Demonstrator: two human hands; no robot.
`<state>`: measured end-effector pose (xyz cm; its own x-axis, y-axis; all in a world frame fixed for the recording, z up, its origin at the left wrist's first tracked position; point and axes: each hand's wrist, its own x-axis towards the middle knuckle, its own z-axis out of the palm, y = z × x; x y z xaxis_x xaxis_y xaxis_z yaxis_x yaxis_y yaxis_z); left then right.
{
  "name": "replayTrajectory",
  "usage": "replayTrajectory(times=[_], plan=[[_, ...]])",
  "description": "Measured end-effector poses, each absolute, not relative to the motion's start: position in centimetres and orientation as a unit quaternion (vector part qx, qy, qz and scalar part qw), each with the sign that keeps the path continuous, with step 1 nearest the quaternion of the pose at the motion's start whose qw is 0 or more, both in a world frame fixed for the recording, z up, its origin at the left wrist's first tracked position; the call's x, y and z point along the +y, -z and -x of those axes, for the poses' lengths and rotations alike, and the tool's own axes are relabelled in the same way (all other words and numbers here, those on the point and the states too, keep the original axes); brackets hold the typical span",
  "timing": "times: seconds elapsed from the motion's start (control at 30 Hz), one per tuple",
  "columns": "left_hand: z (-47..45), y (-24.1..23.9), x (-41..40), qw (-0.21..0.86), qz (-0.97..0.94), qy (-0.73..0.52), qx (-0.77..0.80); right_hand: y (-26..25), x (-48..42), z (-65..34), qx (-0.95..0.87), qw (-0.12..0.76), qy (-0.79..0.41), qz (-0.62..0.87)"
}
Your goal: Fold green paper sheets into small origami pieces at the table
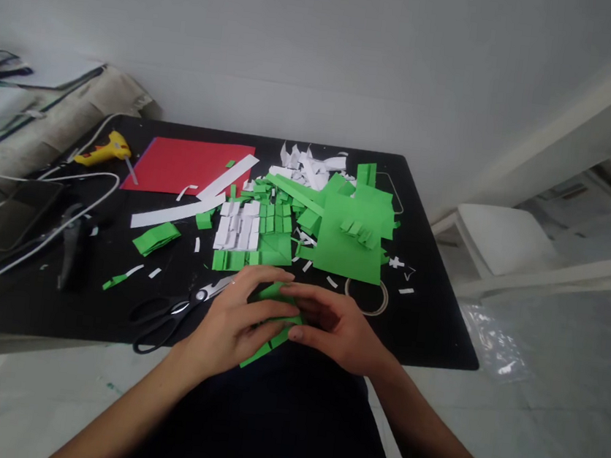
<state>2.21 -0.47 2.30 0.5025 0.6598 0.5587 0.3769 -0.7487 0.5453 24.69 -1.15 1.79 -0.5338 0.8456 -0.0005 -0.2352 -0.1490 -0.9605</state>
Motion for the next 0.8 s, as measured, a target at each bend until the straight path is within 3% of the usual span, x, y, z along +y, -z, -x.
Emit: replayTrajectory(times=[0.6,0.8], plan=[[-1.2,-1.9,-0.7,0.224,-0.791,-0.418,0.386,-2.4,-1.3,-24.7,-0.506,0.428,-0.674,0.326],[-1.4,-2.0,-0.8,0.181,-0.784,-0.434,0.406,-3.3,-1.7,-25.1,-0.586,0.461,-0.518,0.419]])
